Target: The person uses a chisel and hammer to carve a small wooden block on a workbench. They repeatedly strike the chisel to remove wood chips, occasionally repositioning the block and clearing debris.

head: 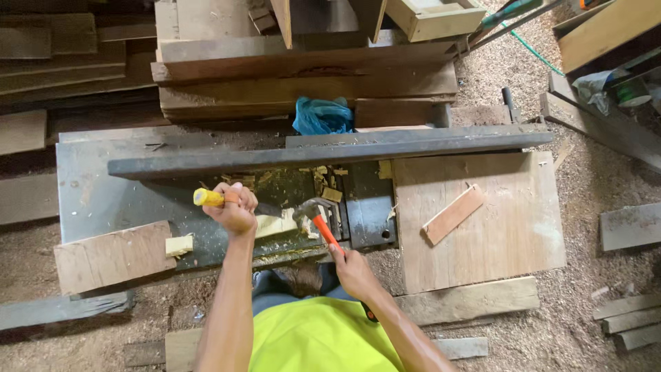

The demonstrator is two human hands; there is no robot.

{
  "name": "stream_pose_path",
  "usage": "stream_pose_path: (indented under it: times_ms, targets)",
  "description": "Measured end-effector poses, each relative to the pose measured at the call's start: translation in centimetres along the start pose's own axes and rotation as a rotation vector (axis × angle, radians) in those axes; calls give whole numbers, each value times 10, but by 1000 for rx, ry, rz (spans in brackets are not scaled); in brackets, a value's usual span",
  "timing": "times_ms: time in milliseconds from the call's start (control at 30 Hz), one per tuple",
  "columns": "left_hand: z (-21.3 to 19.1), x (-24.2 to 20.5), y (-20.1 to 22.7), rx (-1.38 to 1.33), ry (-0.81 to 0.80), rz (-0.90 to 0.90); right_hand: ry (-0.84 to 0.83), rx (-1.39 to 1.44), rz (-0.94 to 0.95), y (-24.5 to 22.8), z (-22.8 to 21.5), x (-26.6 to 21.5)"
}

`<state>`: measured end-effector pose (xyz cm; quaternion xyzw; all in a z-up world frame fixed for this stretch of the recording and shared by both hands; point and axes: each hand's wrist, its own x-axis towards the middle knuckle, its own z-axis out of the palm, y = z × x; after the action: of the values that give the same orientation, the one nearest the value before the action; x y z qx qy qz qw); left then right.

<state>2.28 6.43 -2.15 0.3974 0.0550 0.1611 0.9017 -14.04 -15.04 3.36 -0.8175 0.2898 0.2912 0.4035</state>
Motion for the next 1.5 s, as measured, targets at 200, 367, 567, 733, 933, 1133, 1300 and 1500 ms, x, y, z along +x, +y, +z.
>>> stream_pose_path:
  times_ms: [200,367,567,733,933,1133,1300,1500]
  targets:
    - [-2,-3,-3,4,41,7,4,-72,29,-4,3,-6]
    - [-2,3,-8,-125,101,-42,57,-72,21,-1,7,-6]
    - [-8,8,-11,-51,26,-21,42,-52,-2,6,12,-1]
    - [-7,10,-4,-53,99,-78,35,-67,30,9,12,-3]
    - [-6,20,-2,-55,111,-64,43,-37,-8,2,17,1]
    - [-4,20,-8,32,4,-7,2,-113,-33,-20,-8,2]
    - [-2,-4,3,120,-88,7,-72,-183,-7,-30,-20,-16]
    - [10,-7,33,161,-139,89,-73,-230,23,-38,-19,-21]
